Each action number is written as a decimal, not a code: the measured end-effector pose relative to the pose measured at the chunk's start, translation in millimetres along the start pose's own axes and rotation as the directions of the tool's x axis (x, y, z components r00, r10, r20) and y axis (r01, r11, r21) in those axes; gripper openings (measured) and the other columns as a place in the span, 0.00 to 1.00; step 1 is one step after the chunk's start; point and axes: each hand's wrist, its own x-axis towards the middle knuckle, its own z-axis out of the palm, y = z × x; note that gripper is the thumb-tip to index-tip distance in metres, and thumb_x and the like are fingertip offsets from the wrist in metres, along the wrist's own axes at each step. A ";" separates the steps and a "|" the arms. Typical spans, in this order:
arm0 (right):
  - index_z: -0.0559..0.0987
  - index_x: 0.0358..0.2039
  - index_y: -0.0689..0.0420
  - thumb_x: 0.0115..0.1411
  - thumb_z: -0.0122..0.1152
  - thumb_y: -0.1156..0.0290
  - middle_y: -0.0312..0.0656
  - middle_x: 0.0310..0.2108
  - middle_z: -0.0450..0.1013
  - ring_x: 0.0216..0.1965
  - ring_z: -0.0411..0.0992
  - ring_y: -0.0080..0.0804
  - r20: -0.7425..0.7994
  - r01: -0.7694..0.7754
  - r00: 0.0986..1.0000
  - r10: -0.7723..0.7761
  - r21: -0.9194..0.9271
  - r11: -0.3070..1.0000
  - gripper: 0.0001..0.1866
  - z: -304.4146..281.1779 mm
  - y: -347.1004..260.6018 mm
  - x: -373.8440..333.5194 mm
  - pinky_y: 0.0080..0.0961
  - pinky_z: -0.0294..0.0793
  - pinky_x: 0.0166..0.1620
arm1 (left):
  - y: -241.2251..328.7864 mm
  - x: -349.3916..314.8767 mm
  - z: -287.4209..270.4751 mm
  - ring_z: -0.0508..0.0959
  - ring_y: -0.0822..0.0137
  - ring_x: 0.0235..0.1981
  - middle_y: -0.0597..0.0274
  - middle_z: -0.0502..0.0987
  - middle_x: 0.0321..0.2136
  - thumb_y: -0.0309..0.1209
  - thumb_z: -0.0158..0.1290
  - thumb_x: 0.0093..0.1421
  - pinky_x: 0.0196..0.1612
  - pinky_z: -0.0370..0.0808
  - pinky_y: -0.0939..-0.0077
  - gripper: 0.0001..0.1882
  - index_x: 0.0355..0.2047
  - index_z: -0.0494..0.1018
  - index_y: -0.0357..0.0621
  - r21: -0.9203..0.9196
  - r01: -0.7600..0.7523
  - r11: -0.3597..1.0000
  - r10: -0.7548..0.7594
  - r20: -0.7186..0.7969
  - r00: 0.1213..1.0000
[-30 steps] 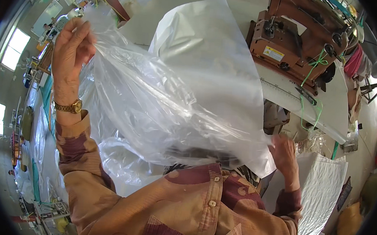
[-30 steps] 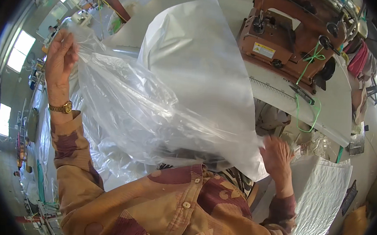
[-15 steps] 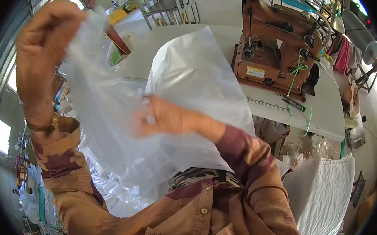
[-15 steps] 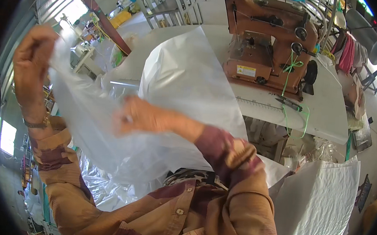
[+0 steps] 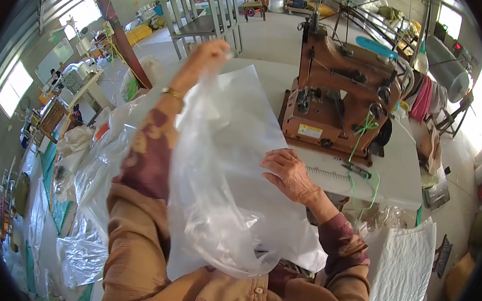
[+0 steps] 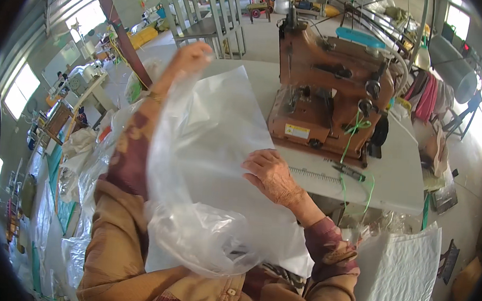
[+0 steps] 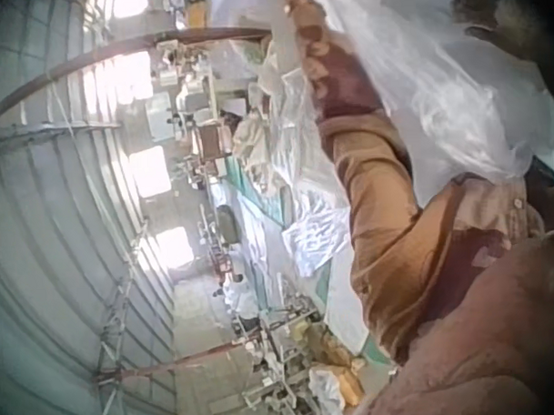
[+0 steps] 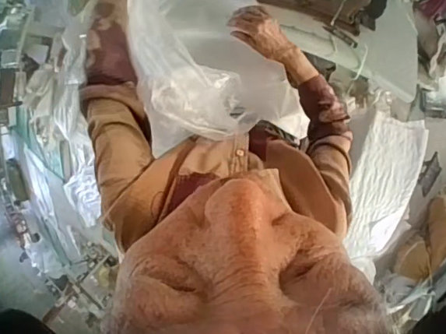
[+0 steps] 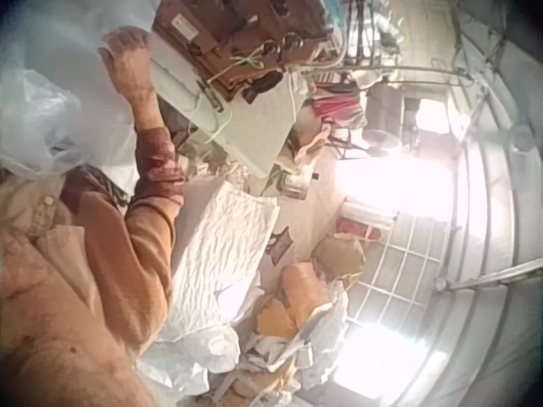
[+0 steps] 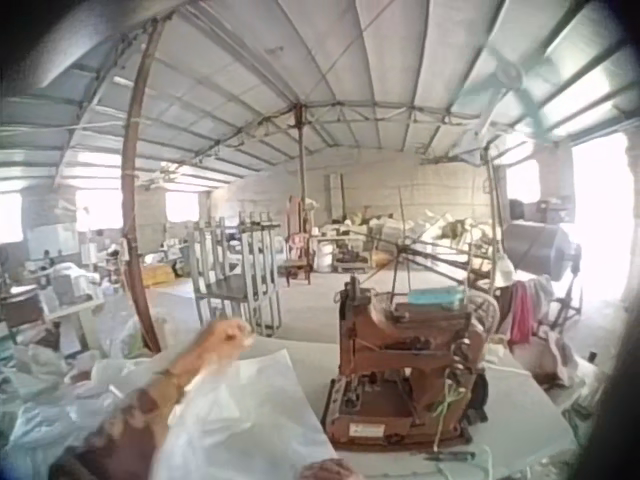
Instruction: The person aligns the edges of a large white woven sack and sews them using a sewing machine. They repeatedly guide the fabric through the machine, cut the thread, and reposition the material to continue stitching along the seam. The person also handles a clear plastic bag, folding and manipulating it on the work surface.
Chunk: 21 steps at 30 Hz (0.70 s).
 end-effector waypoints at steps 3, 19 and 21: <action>0.80 0.38 0.57 0.56 0.67 0.69 0.38 0.44 0.76 0.52 0.72 0.38 0.008 0.044 0.999 -0.043 -0.170 0.984 0.11 10.5 28.9 -4.5 0.37 0.70 0.55 | -35.2 9.7 55.0 0.79 0.64 0.28 0.60 0.80 0.25 0.32 0.60 0.57 0.37 0.76 0.68 0.08 0.29 0.78 0.39 0.110 0.116 0.987 -0.118 0.018 0.993; 0.78 0.40 0.57 0.57 0.66 0.66 0.38 0.49 0.72 0.53 0.70 0.37 0.131 -0.092 0.985 0.109 -0.131 0.987 0.12 12.7 30.2 1.7 0.37 0.68 0.55 | -168.0 1.2 159.4 0.81 0.52 0.37 0.55 0.81 0.28 0.36 0.61 0.54 0.45 0.74 0.61 0.09 0.32 0.80 0.45 0.188 0.437 0.880 -0.432 -0.069 0.899; 0.79 0.39 0.57 0.57 0.66 0.66 0.38 0.49 0.73 0.52 0.70 0.36 0.130 -0.097 0.985 0.115 -0.133 0.986 0.11 13.3 31.1 1.5 0.36 0.68 0.55 | -163.9 -0.7 155.6 0.80 0.56 0.34 0.56 0.80 0.27 0.34 0.61 0.55 0.42 0.74 0.65 0.08 0.31 0.79 0.43 0.133 0.427 0.894 -0.421 -0.072 0.904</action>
